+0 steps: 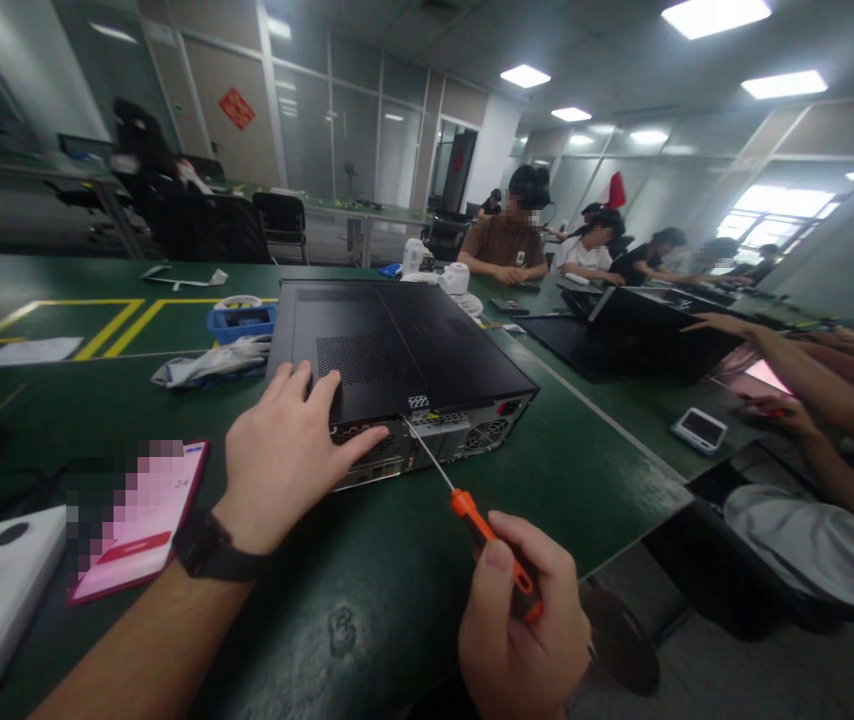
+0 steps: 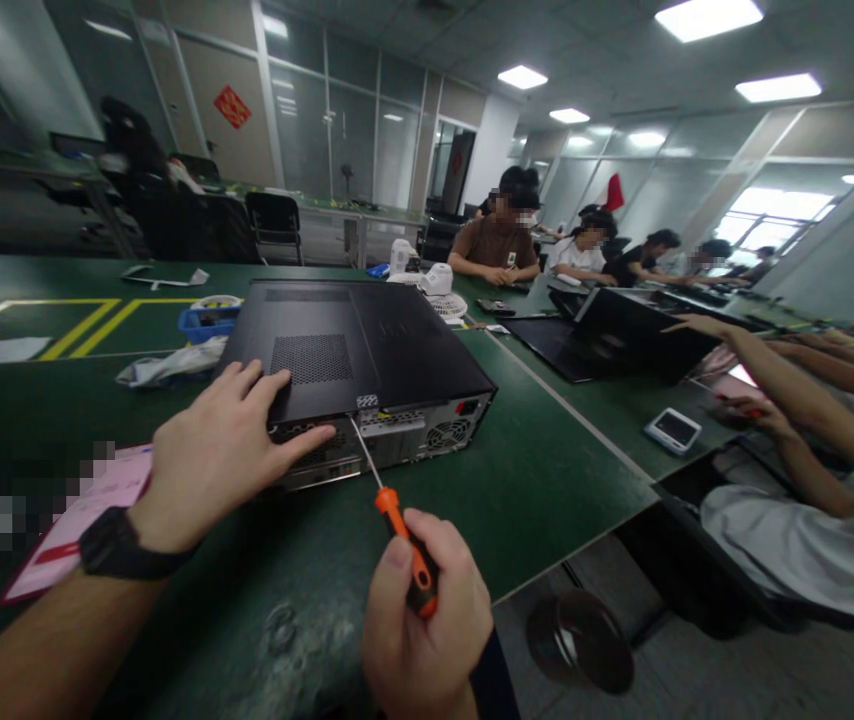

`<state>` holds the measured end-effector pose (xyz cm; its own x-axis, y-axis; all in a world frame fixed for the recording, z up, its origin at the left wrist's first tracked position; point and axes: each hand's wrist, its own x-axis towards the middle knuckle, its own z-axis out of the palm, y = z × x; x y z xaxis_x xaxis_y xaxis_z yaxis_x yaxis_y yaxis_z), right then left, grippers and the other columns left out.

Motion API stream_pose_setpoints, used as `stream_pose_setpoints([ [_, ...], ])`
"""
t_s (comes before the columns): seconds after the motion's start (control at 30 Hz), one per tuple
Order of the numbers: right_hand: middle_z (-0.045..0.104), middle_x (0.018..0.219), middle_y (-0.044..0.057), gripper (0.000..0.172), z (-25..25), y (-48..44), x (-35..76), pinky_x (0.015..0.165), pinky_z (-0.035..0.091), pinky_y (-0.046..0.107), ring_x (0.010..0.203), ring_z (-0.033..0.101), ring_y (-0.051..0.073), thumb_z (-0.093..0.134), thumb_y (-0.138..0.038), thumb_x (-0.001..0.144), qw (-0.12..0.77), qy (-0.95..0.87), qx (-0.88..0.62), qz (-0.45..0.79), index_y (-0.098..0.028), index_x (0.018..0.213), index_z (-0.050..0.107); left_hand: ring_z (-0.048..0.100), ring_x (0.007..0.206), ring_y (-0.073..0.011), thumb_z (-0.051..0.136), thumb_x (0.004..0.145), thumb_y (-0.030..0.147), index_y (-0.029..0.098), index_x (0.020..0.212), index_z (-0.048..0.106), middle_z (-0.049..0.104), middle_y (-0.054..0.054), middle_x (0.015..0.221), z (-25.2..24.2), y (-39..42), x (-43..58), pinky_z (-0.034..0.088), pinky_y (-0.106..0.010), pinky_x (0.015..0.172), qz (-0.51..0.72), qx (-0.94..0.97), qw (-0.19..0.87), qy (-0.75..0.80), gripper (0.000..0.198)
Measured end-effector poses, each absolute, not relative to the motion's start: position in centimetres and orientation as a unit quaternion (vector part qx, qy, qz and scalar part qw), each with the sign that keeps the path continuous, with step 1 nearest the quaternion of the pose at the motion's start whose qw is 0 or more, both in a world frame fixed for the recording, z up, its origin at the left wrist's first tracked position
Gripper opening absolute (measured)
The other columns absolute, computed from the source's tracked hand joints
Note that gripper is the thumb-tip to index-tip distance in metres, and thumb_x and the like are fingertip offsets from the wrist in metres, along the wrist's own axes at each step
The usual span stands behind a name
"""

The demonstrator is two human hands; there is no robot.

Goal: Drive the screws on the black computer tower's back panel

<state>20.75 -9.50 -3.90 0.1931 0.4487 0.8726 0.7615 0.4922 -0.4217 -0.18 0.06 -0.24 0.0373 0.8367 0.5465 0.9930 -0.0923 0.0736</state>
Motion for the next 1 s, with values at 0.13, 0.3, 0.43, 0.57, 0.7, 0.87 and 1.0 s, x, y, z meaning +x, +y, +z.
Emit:
stream_pose_setpoints([
  [0.13, 0.073, 0.09, 0.002, 0.014, -3.79, -9.54, 20.74, 0.068, 0.061, 0.027, 0.077, 0.073, 0.016, 0.06, -0.018, 0.099, 0.609, -0.635, -0.461, -0.118, -0.018, 0.112, 0.067, 0.053, 0.146, -0.0455, 0.064, 0.092, 0.071, 0.009, 0.142, 0.064, 0.059, -0.027, 0.153, -0.21, 0.07, -0.15, 0.052, -0.056, 0.111, -0.233, -0.7, 0.169, -0.654, 0.08],
  [0.3, 0.075, 0.09, 0.002, 0.013, -3.65, -9.48, 20.74, 0.069, 0.062, 0.028, 0.075, 0.074, 0.016, 0.059, -0.018, 0.101, 0.593, -0.636, -0.477, -0.125, -0.019, 0.111, 0.067, 0.052, 0.147, -0.0444, 0.062, 0.093, 0.072, 0.011, 0.143, 0.063, 0.058, -0.027, 0.154, -0.13, 0.05, -0.12, 0.051, -0.055, 0.112, -0.225, -0.698, 0.162, -0.66, 0.08],
  [0.43, 0.072, 0.091, 0.004, 0.016, -3.64, -9.44, 20.72, 0.07, 0.062, 0.03, 0.08, 0.073, 0.017, 0.059, -0.017, 0.098, 0.618, -0.641, -0.443, -0.104, -0.018, 0.112, 0.066, 0.05, 0.147, -0.0451, 0.061, 0.093, 0.071, 0.01, 0.144, 0.063, 0.058, -0.027, 0.153, -0.2, 0.07, -0.14, 0.05, -0.057, 0.112, -0.232, -0.7, 0.157, -0.657, 0.08],
  [0.57, 0.075, 0.089, 0.001, 0.014, -3.96, -9.54, 20.81, 0.068, 0.061, 0.026, 0.072, 0.074, 0.015, 0.059, -0.015, 0.1, 0.594, -0.637, -0.476, -0.119, -0.02, 0.11, 0.069, 0.05, 0.147, -0.0449, 0.061, 0.093, 0.071, 0.011, 0.143, 0.064, 0.058, -0.027, 0.154, -0.25, 0.05, -0.17, 0.05, -0.057, 0.111, -0.234, -0.7, 0.156, -0.657, 0.079],
  [0.7, 0.075, 0.093, 0.005, 0.016, -4.1, -9.65, 20.82, 0.07, 0.063, 0.03, 0.08, 0.076, 0.018, 0.06, -0.022, 0.1, 0.603, -0.633, -0.473, -0.112, -0.017, 0.114, 0.067, 0.051, 0.147, -0.0453, 0.063, 0.093, 0.07, 0.01, 0.142, 0.064, 0.058, -0.028, 0.153, -0.14, -0.02, -0.12, 0.05, -0.057, 0.112, -0.232, -0.698, 0.153, -0.66, 0.078],
  [0.87, 0.075, 0.086, 0.002, 0.014, -3.96, -9.76, 20.78, 0.063, 0.061, 0.027, 0.068, 0.073, 0.016, 0.058, -0.016, 0.101, 0.597, -0.634, -0.481, -0.104, -0.02, 0.111, 0.068, 0.051, 0.147, -0.0453, 0.064, 0.092, 0.069, 0.01, 0.143, 0.063, 0.058, -0.027, 0.153, -0.08, -0.02, -0.06, 0.05, -0.057, 0.112, -0.237, -0.697, 0.153, -0.659, 0.079],
  [1.0, 0.076, 0.093, 0.005, 0.017, -3.89, -9.74, 20.84, 0.067, 0.063, 0.031, 0.076, 0.076, 0.019, 0.059, -0.023, 0.101, 0.596, -0.631, -0.484, -0.105, -0.019, 0.116, 0.067, 0.051, 0.147, -0.0448, 0.064, 0.092, 0.07, 0.011, 0.143, 0.063, 0.059, -0.027, 0.153, -0.16, 0.0, -0.09, 0.05, -0.056, 0.112, -0.233, -0.696, 0.157, -0.66, 0.078],
])
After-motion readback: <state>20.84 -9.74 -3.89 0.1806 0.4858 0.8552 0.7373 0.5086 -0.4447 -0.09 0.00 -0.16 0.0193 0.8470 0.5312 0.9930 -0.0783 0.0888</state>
